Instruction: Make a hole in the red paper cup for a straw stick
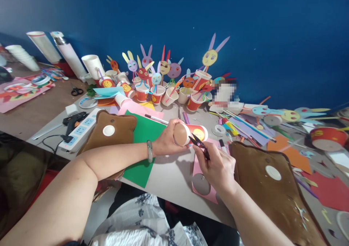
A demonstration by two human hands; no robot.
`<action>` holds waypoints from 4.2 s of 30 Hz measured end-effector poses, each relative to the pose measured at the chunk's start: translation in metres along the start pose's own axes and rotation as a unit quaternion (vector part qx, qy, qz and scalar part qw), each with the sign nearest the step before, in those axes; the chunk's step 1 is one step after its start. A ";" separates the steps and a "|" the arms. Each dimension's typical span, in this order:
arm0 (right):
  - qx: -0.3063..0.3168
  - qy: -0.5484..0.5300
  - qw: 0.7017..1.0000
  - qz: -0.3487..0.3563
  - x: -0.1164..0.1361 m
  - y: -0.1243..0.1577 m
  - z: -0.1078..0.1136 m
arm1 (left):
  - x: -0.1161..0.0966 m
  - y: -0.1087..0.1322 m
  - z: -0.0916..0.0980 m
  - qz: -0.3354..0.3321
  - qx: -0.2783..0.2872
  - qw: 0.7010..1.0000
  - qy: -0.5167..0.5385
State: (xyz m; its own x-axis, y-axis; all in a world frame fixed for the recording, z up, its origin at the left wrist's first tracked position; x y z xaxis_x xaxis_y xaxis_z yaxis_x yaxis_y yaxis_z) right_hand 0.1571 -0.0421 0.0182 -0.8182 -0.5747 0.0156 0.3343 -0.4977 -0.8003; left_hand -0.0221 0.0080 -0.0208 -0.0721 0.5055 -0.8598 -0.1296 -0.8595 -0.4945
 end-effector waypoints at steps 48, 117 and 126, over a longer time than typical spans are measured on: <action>0.019 -0.027 0.999 0.002 0.000 -0.005 0.006 | -0.007 -0.004 0.004 -0.004 0.012 1.000 -0.008; -0.034 -0.151 0.988 0.017 -0.012 -0.003 0.014 | -0.004 -0.019 0.019 0.338 0.317 0.794 0.393; -0.022 -0.126 0.992 0.014 -0.010 -0.006 0.011 | -0.012 -0.022 0.018 0.304 0.279 0.815 0.407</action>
State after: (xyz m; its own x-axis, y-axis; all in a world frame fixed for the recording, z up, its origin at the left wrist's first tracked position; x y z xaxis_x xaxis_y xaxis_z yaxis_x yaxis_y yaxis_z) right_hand 0.1685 -0.0405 0.0298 -0.6646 -0.7345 0.1373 0.3306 -0.4538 -0.8275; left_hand -0.0364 0.0222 0.0032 0.3593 -0.4136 -0.8366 -0.7608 -0.6490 -0.0058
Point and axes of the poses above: each hand's wrist, its own y-axis away from the middle knuckle, its own z-axis out of the back of the hand, x = y × z, the point moved 2 cm from there along -y, towards the middle knuckle, and after that the axes turned 5 degrees about -x, right-handed, at the moved point
